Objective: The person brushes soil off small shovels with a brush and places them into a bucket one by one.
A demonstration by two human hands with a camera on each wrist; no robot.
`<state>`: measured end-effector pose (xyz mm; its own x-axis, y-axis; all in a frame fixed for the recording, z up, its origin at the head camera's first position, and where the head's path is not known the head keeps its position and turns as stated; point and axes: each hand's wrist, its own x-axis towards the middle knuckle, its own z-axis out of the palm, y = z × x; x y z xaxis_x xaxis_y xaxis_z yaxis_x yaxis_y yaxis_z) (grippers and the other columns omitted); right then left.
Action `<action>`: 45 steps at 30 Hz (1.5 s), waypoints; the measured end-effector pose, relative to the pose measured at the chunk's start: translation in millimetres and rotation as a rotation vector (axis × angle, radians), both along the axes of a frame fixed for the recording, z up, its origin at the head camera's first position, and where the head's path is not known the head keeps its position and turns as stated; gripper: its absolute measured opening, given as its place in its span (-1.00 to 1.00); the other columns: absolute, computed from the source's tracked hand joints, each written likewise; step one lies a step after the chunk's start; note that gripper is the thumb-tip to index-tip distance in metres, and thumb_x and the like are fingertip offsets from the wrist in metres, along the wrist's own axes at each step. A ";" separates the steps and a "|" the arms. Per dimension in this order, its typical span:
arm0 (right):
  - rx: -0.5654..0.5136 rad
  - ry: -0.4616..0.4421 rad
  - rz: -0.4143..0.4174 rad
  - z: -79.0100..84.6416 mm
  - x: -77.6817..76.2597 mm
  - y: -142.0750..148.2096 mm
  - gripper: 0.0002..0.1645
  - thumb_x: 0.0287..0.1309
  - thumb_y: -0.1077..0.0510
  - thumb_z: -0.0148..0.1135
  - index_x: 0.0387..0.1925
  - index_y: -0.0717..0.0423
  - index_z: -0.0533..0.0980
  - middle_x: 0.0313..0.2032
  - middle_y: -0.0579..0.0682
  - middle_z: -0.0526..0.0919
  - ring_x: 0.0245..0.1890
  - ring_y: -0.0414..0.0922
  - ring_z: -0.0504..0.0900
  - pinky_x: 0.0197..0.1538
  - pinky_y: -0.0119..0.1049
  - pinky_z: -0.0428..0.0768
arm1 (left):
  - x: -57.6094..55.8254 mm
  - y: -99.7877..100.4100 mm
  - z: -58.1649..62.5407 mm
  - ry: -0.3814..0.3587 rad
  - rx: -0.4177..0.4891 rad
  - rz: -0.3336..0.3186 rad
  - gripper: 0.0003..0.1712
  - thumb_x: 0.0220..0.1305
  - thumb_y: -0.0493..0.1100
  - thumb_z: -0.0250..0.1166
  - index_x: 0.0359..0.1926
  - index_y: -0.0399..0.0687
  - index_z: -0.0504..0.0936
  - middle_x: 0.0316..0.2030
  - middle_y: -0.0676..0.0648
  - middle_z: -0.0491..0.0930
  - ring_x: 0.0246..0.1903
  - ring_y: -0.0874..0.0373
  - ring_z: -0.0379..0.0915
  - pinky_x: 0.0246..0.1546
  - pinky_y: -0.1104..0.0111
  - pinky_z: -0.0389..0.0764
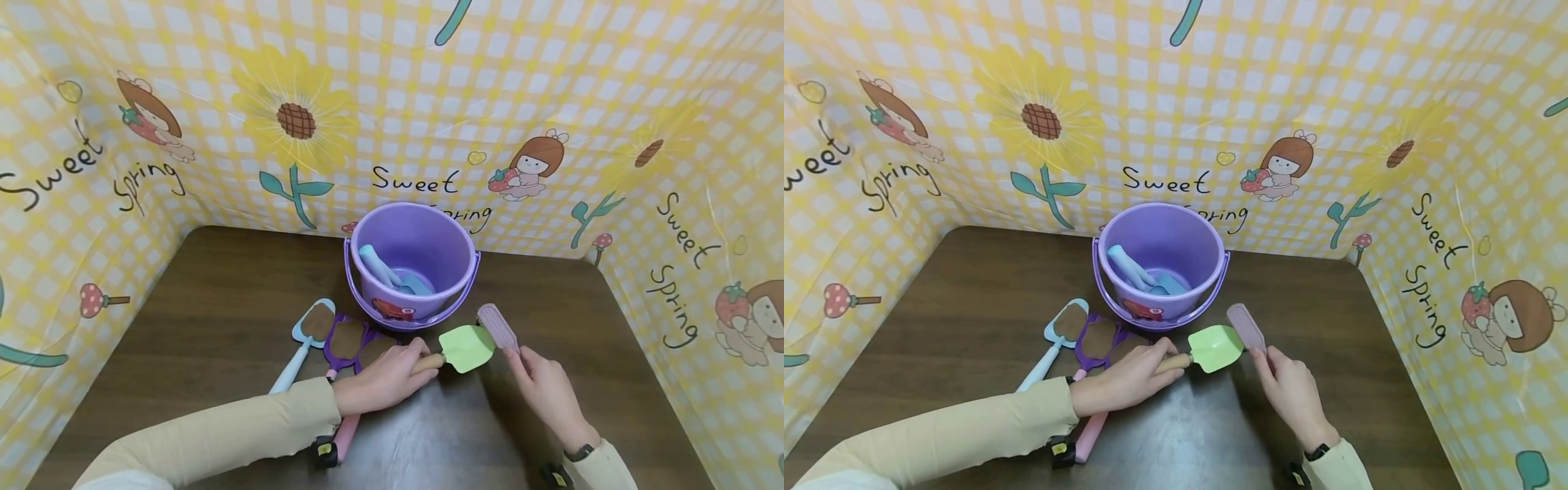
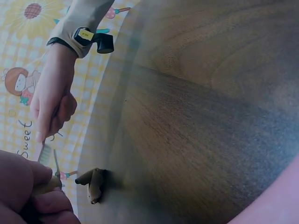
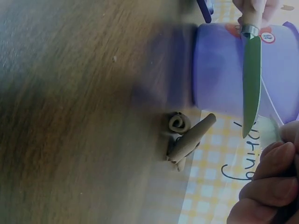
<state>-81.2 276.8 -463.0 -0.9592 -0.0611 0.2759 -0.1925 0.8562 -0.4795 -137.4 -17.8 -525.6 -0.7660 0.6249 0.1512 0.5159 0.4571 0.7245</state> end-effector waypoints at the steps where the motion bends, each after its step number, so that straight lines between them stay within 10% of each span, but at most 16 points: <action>1: 0.001 -0.001 0.000 0.9 0.6 -0.3 -0.54 0.48 0.06 0.25 -0.56 -0.02 0.31 -0.67 -0.26 0.15 -0.70 -0.31 0.18 -0.61 -0.36 0.17 | -0.5 0.4 -1.7 0.009 -0.002 0.001 -0.54 0.53 0.30 0.14 0.04 0.03 0.47 -0.42 0.16 0.52 -0.45 0.31 0.42 -0.42 0.36 0.49; 10: 0.000 0.005 0.005 8.7 5.8 -3.0 -0.59 0.47 0.09 0.25 -0.54 -0.01 0.35 -0.67 -0.26 0.17 -0.70 -0.32 0.17 -0.60 -0.37 0.18 | 18.5 0.7 61.4 -0.113 -0.037 0.018 -0.56 0.60 0.21 0.07 -0.26 0.00 0.58 -0.50 0.14 0.47 -0.54 0.27 0.39 -0.48 0.29 0.51; 15: -0.034 -0.034 0.013 13.2 7.1 -5.5 -0.63 0.48 0.07 0.24 -0.50 0.01 0.40 -0.66 -0.25 0.19 -0.70 -0.33 0.19 -0.60 -0.38 0.20 | 9.2 5.8 30.5 -0.168 0.019 0.033 -0.53 0.58 0.32 0.00 -0.28 0.16 0.58 -0.52 0.19 0.49 -0.58 0.31 0.38 -0.49 0.33 0.50; 18: -0.055 -0.060 0.024 15.0 8.1 -8.4 -0.62 0.49 0.05 0.24 -0.50 0.00 0.40 -0.66 -0.26 0.20 -0.69 -0.33 0.20 -0.59 -0.38 0.21 | 8.6 5.8 31.7 -0.227 0.055 0.030 -0.53 0.64 0.23 -0.06 -0.30 0.10 0.56 -0.54 0.16 0.48 -0.57 0.32 0.37 -0.44 0.39 0.46; 21: -0.066 -0.063 0.052 15.7 9.5 -11.7 -0.61 0.49 0.05 0.23 -0.51 -0.03 0.38 -0.66 -0.28 0.19 -0.69 -0.35 0.19 -0.60 -0.39 0.21 | 15.1 3.4 57.1 -0.257 0.074 0.019 -0.55 0.69 -0.04 -0.11 -0.36 -0.08 0.53 -0.56 0.11 0.48 -0.56 0.31 0.35 -0.39 0.38 0.44; 36: -0.053 -0.190 0.195 3.6 6.2 -30.9 -0.58 0.51 0.02 0.21 -0.55 -0.12 0.38 -0.67 -0.34 0.15 -0.68 -0.39 0.16 -0.56 -0.44 0.17 | 13.4 2.9 60.0 -0.394 0.076 -0.019 -0.35 0.72 -0.08 -0.32 -0.24 -0.25 0.67 -0.64 0.12 0.57 -0.64 0.32 0.39 -0.50 0.44 0.42; 45: 0.003 -0.252 0.026 -6.7 -2.6 -23.1 -0.50 0.59 -0.02 0.07 -0.56 0.01 0.32 -0.67 -0.19 0.18 -0.69 -0.26 0.20 -0.56 -0.36 0.22 | 16.5 1.2 60.8 -0.428 0.144 -0.049 -0.35 0.72 -0.11 -0.30 -0.28 -0.32 0.65 -0.65 0.03 0.57 -0.68 0.32 0.36 -0.56 0.45 0.38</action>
<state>-83.9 253.7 -469.6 -0.9958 -0.0871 0.0284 -0.0893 0.8541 -0.5124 -120.8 -16.7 -464.7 -0.7482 0.6581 -0.0842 0.1752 0.3184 0.9316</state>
